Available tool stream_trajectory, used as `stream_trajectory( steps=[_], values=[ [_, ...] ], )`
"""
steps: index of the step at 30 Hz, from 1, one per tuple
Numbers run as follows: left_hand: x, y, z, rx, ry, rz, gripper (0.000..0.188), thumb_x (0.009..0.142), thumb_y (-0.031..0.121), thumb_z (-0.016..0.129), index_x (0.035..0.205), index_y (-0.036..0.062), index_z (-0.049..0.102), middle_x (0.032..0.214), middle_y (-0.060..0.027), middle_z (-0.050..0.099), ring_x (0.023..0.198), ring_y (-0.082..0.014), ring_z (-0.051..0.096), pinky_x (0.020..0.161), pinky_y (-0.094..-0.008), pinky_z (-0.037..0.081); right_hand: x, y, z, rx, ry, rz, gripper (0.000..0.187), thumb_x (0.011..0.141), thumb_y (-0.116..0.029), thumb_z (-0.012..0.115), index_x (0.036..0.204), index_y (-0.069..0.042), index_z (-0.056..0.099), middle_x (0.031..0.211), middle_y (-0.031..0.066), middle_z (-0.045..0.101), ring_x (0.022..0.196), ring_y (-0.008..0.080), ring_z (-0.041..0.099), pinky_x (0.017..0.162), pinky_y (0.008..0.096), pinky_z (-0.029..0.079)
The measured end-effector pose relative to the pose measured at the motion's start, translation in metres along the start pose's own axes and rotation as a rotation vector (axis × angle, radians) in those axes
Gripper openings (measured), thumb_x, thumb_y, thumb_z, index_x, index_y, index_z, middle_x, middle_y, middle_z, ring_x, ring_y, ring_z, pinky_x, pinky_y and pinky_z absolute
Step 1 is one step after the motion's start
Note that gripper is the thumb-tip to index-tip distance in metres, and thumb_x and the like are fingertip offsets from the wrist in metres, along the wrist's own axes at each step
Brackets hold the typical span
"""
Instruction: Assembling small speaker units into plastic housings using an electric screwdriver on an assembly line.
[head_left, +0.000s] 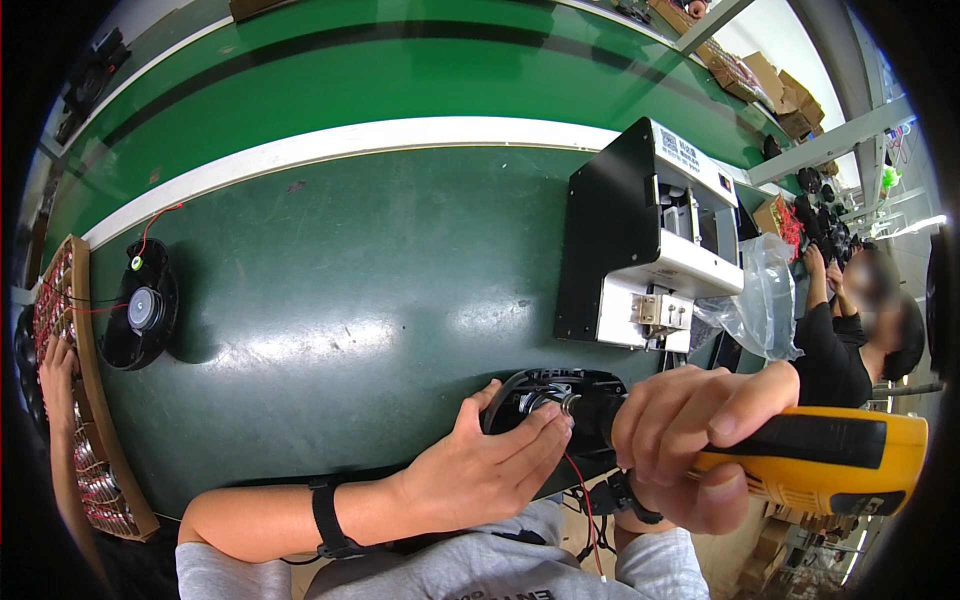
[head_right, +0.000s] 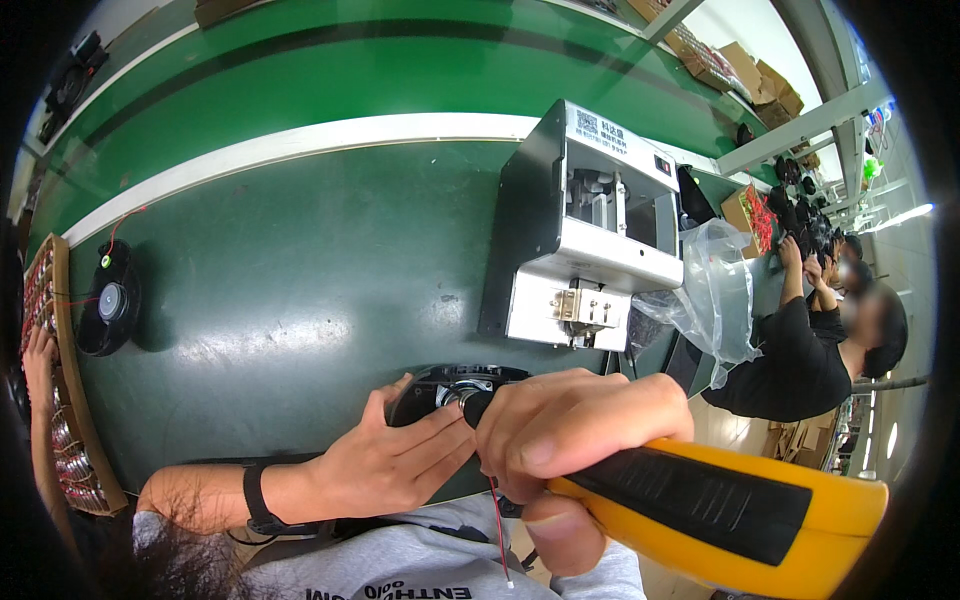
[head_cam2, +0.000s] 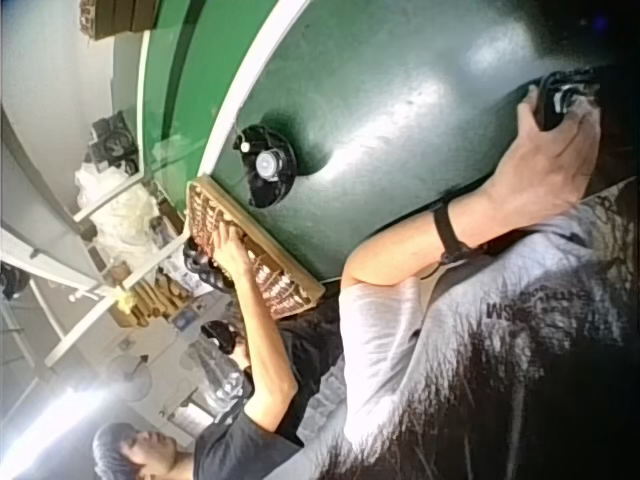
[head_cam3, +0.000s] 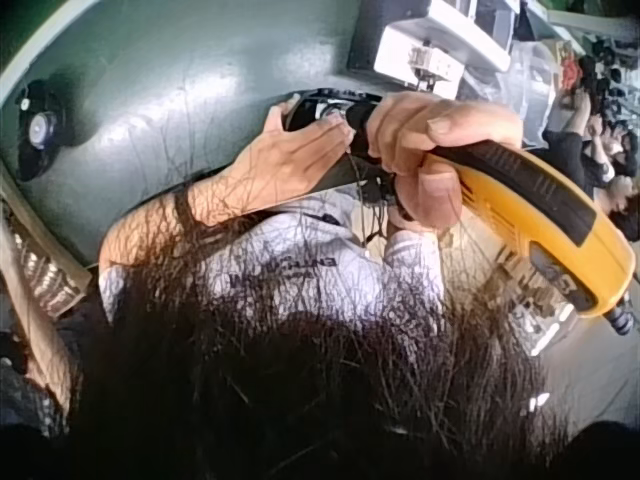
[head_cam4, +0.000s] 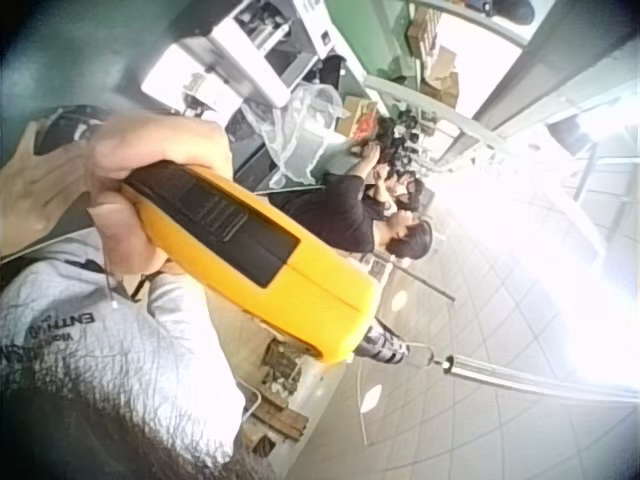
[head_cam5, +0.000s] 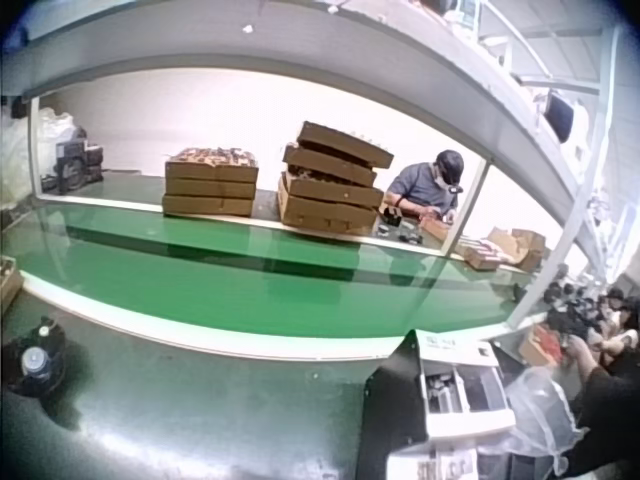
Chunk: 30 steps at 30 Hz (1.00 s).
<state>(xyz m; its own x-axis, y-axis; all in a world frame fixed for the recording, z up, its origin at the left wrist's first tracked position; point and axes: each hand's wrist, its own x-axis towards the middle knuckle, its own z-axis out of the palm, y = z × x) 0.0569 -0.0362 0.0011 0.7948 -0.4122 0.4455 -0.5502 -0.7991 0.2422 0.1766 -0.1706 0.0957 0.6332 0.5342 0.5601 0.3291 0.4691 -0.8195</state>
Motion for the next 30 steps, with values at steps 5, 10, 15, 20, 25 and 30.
stream_trajectory(
  steps=[5,10,15,20,25,30],
  values=[
    [-0.001,0.001,0.002,-0.011,0.008,-0.007,0.037,0.091,0.022,0.061,0.121,0.0027,0.070,0.129,-0.0096,0.065,0.129,-0.0199,0.053,0.092,-0.0584,0.053,0.001,-0.007,-0.005,0.009,-0.072,0.031,0.029,0.099,-0.023,0.066,0.110,-0.008,0.044,0.064,0.0019,0.056,0.044,0.0122,0.052,0.042,0.0265,0.048],
    [-0.001,0.002,0.002,-0.018,0.005,-0.021,0.038,0.090,0.021,0.062,0.122,0.0018,0.070,0.129,-0.0107,0.064,0.128,-0.0200,0.053,0.092,-0.0586,0.053,0.000,-0.005,-0.003,-0.004,-0.059,0.036,0.029,0.100,-0.024,0.065,0.112,-0.008,0.044,0.064,0.0018,0.056,0.044,0.0123,0.053,0.042,0.0265,0.049],
    [-0.001,0.001,0.002,-0.025,0.010,-0.019,0.038,0.090,0.021,0.062,0.122,0.0011,0.070,0.129,-0.0112,0.064,0.129,-0.0200,0.053,0.092,-0.0583,0.053,0.006,-0.006,-0.006,0.002,-0.109,-0.001,0.029,0.100,-0.024,0.064,0.113,-0.008,0.044,0.064,0.0016,0.055,0.044,0.0122,0.053,0.042,0.0265,0.049],
    [0.000,0.001,0.000,-0.021,0.000,-0.025,0.038,0.090,0.021,0.061,0.121,0.0009,0.070,0.129,-0.0114,0.064,0.130,-0.0206,0.053,0.092,-0.0579,0.053,0.007,-0.005,-0.006,0.018,-0.116,0.004,0.028,0.100,-0.023,0.064,0.112,-0.007,0.044,0.064,0.0015,0.054,0.044,0.0118,0.052,0.042,0.0269,0.048],
    [0.001,0.001,-0.001,-0.018,-0.003,-0.020,0.037,0.089,0.021,0.061,0.120,0.0022,0.070,0.128,-0.0104,0.065,0.129,-0.0212,0.053,0.093,-0.0582,0.052,0.004,-0.001,-0.005,0.038,-0.070,-0.011,0.028,0.099,-0.022,0.064,0.111,-0.007,0.044,0.061,0.0010,0.054,0.044,0.0115,0.051,0.042,0.0258,0.047],
    [0.004,-0.001,0.002,-0.168,0.058,-0.082,0.028,0.090,0.026,0.070,0.108,0.0048,0.070,0.126,-0.0120,0.066,0.128,-0.0224,0.057,0.097,-0.0566,0.049,0.007,-0.026,-0.016,0.027,-0.006,-0.065,0.028,0.099,-0.022,0.064,0.111,-0.007,0.044,0.059,0.0005,0.055,0.042,0.0119,0.050,0.041,0.0242,0.046]
  ],
)
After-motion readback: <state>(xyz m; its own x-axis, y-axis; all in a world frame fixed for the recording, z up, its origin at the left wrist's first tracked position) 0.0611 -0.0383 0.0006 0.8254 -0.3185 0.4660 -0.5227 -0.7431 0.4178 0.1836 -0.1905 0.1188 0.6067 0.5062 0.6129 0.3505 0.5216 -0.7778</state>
